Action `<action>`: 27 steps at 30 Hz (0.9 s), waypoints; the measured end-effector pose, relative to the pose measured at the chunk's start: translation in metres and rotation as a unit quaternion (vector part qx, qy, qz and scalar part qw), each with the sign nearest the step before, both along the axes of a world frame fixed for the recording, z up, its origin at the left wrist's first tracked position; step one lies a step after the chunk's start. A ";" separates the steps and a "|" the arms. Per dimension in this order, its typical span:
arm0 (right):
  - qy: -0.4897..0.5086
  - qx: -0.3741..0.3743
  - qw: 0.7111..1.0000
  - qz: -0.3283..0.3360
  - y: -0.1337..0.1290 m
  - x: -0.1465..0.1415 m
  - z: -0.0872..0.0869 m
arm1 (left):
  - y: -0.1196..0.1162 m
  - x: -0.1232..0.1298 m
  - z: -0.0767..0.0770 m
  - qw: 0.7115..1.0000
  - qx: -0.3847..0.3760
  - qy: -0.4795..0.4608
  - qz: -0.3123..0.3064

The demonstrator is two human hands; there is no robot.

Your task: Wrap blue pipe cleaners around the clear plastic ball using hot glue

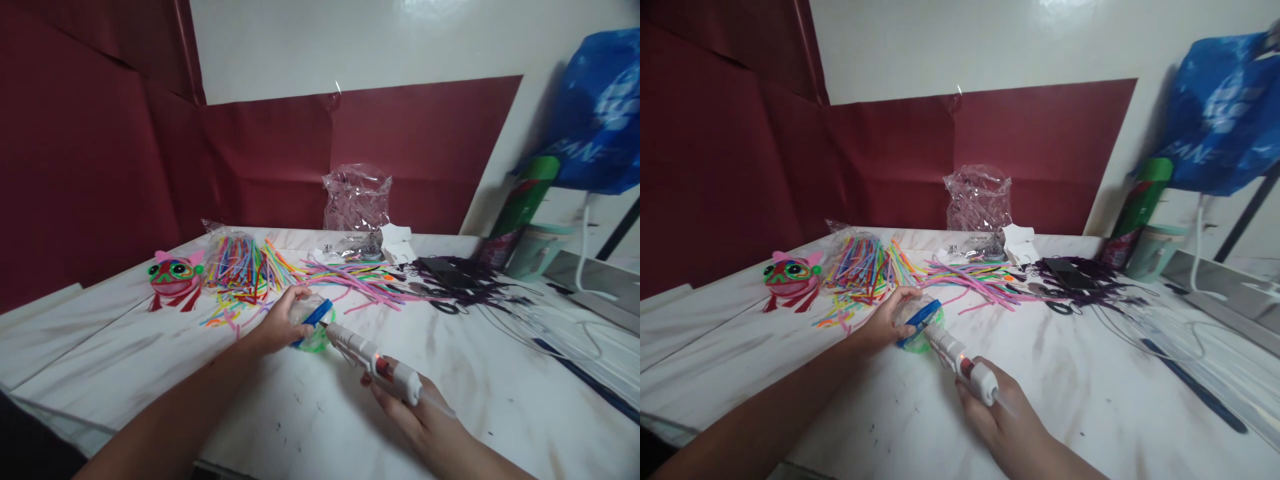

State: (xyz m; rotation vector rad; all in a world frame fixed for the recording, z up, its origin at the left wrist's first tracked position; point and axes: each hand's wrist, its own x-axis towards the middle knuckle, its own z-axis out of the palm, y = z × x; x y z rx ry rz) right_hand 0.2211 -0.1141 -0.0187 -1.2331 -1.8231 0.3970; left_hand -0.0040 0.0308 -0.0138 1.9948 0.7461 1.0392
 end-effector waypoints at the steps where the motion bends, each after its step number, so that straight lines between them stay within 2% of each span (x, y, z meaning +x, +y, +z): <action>1: -0.001 0.001 1.000 -0.002 0.000 0.000 0.001 | 0.000 0.000 0.000 1.000 0.001 0.000 0.000; 7: -0.012 0.003 1.000 -0.011 0.001 -0.001 0.006 | 0.001 -0.001 -0.002 1.000 0.002 -0.004 -0.011; 15: -0.001 0.002 1.000 -0.023 0.004 0.004 0.005 | 0.001 0.000 0.000 1.000 -0.012 -0.008 -0.006; 20: -0.001 -0.005 1.000 0.009 0.002 0.003 0.008 | -0.002 0.002 0.004 1.000 -0.011 -0.005 0.002; 27: -0.001 -0.014 1.000 0.019 0.000 0.000 0.007 | -0.002 0.001 0.003 1.000 -0.007 -0.002 0.002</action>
